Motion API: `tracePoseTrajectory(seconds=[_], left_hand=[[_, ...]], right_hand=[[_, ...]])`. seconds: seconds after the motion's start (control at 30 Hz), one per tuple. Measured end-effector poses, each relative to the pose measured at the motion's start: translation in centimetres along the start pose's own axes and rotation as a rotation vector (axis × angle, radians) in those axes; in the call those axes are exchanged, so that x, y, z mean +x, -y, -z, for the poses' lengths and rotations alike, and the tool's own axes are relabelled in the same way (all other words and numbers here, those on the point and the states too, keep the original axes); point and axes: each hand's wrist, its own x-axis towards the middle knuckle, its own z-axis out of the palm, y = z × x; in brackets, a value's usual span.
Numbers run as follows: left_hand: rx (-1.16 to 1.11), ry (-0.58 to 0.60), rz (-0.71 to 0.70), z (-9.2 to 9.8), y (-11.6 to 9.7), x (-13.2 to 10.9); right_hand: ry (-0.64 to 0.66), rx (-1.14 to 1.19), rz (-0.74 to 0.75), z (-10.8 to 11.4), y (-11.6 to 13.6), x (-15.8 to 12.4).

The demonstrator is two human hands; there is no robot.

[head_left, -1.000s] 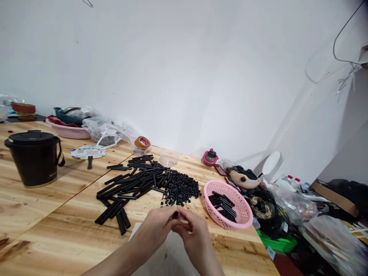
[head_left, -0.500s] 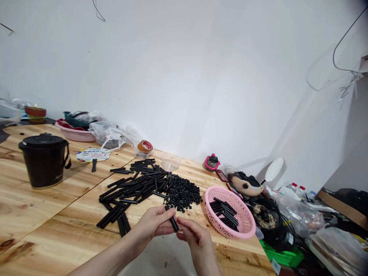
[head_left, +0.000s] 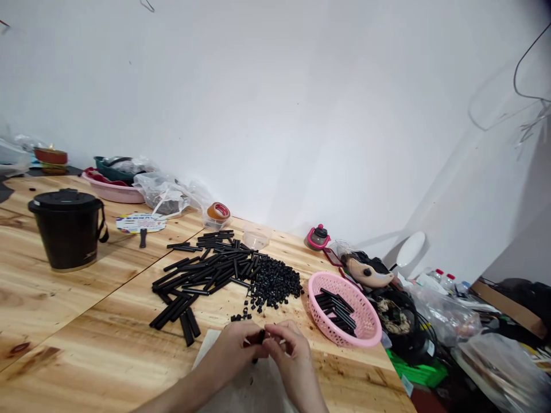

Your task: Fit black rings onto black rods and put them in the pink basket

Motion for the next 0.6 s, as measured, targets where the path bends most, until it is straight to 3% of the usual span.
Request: tracePoseTrajectory(seconds=[0.1,0.2,0.37,0.6], left_hand=[[0.203,-0.024,-0.049,-0.6,1.1,-0.6],[0.202,-0.009,-0.058,-0.4,1.4,-0.8],[0.106,0.063,0.003,0.6,0.4,0.0],[0.189,-0.027,-0.057,0.8,-1.4,0.2]], right_hand=[[0.005,-0.067,-0.028,-1.0,-0.5,-0.7],[0.030,-0.084,-0.003,-1.7,-0.4,-1.1],[-0.008,-0.257,0.099,-1.9,-0.2,-0.4],[0.023,-0.334,0.209,-1.2,1.6,0.2]])
